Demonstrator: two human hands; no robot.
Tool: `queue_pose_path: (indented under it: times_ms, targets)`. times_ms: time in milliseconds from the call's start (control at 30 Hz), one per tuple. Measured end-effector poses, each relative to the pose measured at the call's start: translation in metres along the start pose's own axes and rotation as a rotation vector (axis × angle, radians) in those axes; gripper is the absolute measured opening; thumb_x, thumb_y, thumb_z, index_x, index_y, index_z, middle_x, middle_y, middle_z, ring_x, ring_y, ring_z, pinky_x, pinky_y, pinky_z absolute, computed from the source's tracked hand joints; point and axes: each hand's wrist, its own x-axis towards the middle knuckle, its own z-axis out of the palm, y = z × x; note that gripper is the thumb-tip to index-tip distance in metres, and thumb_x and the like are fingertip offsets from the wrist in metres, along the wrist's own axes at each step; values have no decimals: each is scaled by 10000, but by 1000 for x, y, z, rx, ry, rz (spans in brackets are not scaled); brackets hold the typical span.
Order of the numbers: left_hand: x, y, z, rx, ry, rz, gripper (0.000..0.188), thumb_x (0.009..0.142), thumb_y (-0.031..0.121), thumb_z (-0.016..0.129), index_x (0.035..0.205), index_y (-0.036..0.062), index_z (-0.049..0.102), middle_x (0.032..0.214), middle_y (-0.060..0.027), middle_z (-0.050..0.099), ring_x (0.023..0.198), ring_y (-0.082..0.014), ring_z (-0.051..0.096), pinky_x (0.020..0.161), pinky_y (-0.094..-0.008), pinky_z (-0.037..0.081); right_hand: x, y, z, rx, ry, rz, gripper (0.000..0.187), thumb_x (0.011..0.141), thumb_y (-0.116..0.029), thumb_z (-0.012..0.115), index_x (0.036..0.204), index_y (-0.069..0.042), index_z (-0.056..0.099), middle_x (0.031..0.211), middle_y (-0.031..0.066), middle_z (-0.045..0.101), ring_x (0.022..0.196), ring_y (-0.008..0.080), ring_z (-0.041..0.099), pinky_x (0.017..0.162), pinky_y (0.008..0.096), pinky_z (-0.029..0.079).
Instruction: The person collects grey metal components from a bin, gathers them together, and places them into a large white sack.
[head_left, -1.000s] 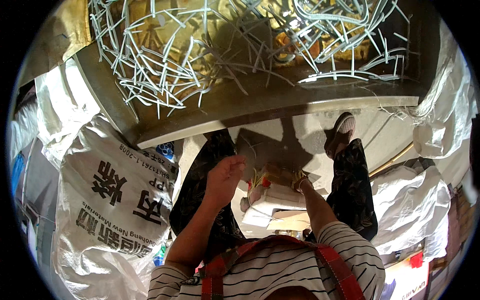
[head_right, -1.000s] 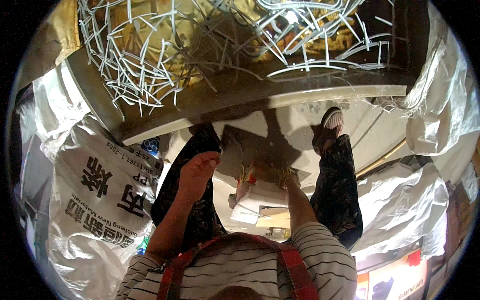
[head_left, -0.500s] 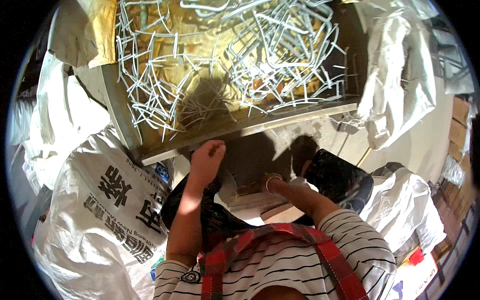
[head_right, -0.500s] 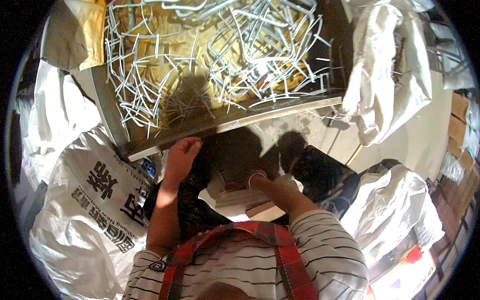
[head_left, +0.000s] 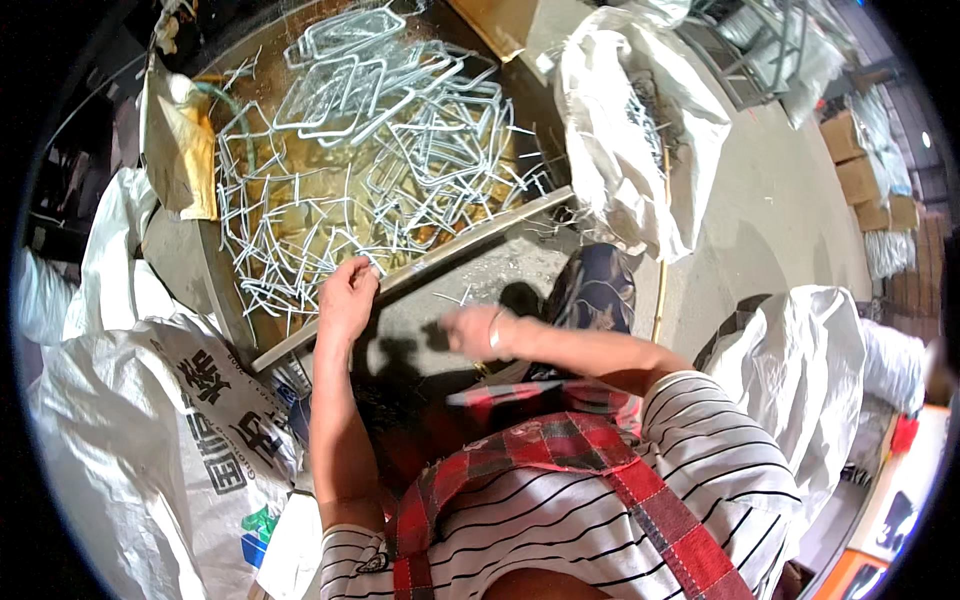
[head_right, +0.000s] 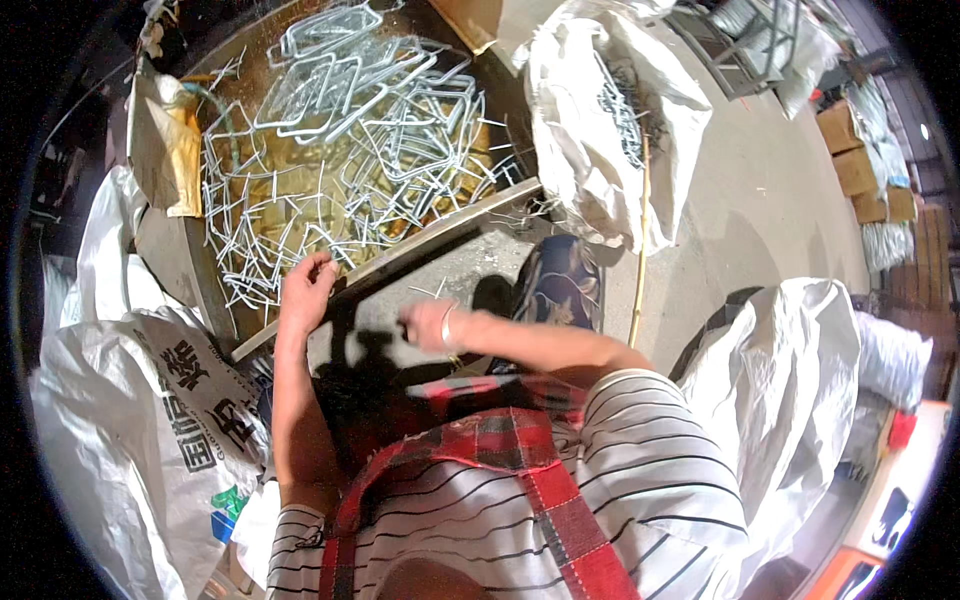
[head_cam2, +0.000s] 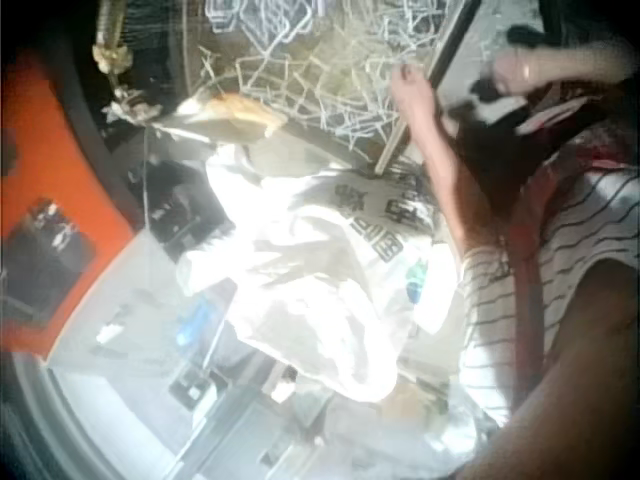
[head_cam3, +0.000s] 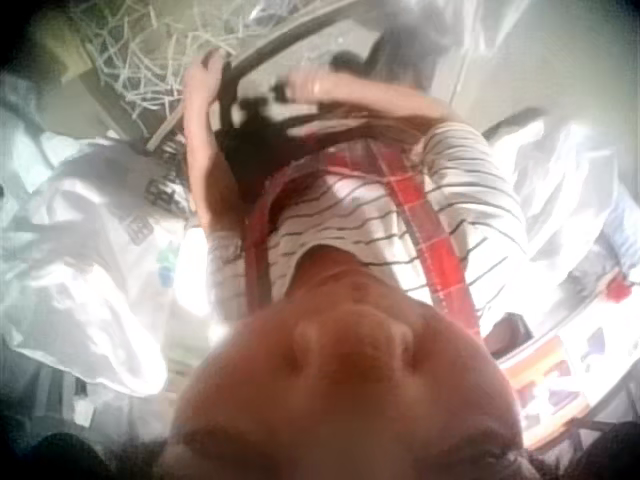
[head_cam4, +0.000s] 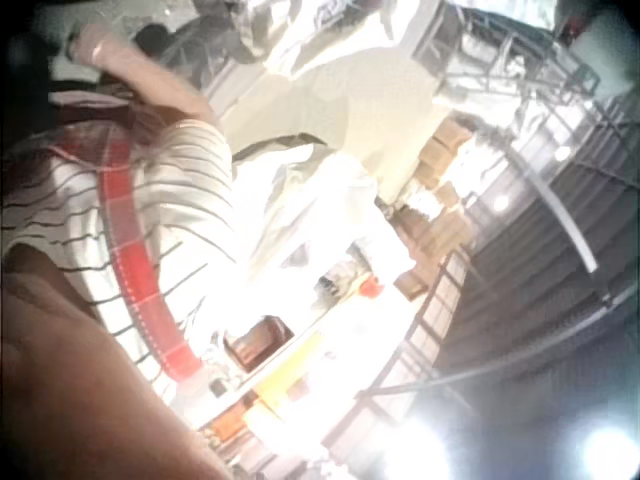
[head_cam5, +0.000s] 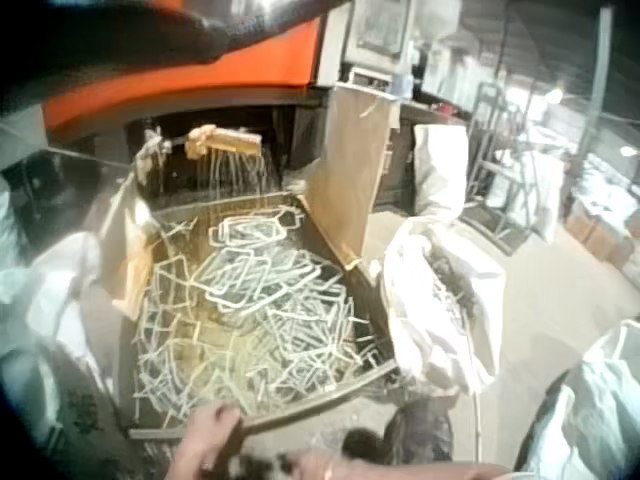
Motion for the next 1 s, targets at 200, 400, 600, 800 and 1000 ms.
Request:
queue_pose_path:
  times_ms: [200,400,600,800,1000]
  targets:
    - [-10,26,23,124,28,179,297,759,183,569,987,-7,569,838,-183,613,773,-287,598,708,-337,453,-126,126,-124,18,1115,197,334,757,-222,536,1038,-42,544,994,166,578,907,310,559,807,350,439]
    - [-40,42,29,215,-4,217,300,764,169,579,1010,-2,560,887,-160,611,785,-227,600,714,-319,458,-178,209,-137,-38,943,577,382,728,-281,531,934,38,571,931,234,577,886,346,561,779,387,439]
    - [-26,69,57,294,-29,275,343,769,120,553,1095,21,516,1025,-163,569,910,-260,566,808,-348,436,-191,359,-45,96,529,991,687,659,-552,588,912,87,590,942,266,578,928,353,563,773,395,448]
    - [40,190,156,598,-192,837,507,718,26,533,1210,64,418,1236,-142,426,1161,-279,384,975,-365,310,-184,391,8,914,751,703,941,561,-638,662,1125,77,425,933,142,523,762,215,495,643,353,412]
    - [74,251,283,783,-279,1104,682,677,-51,514,1297,165,327,1371,-86,262,1274,-273,224,1020,-397,252,-201,423,15,1125,743,703,615,678,-548,629,977,-45,442,707,68,479,598,178,506,479,336,433]
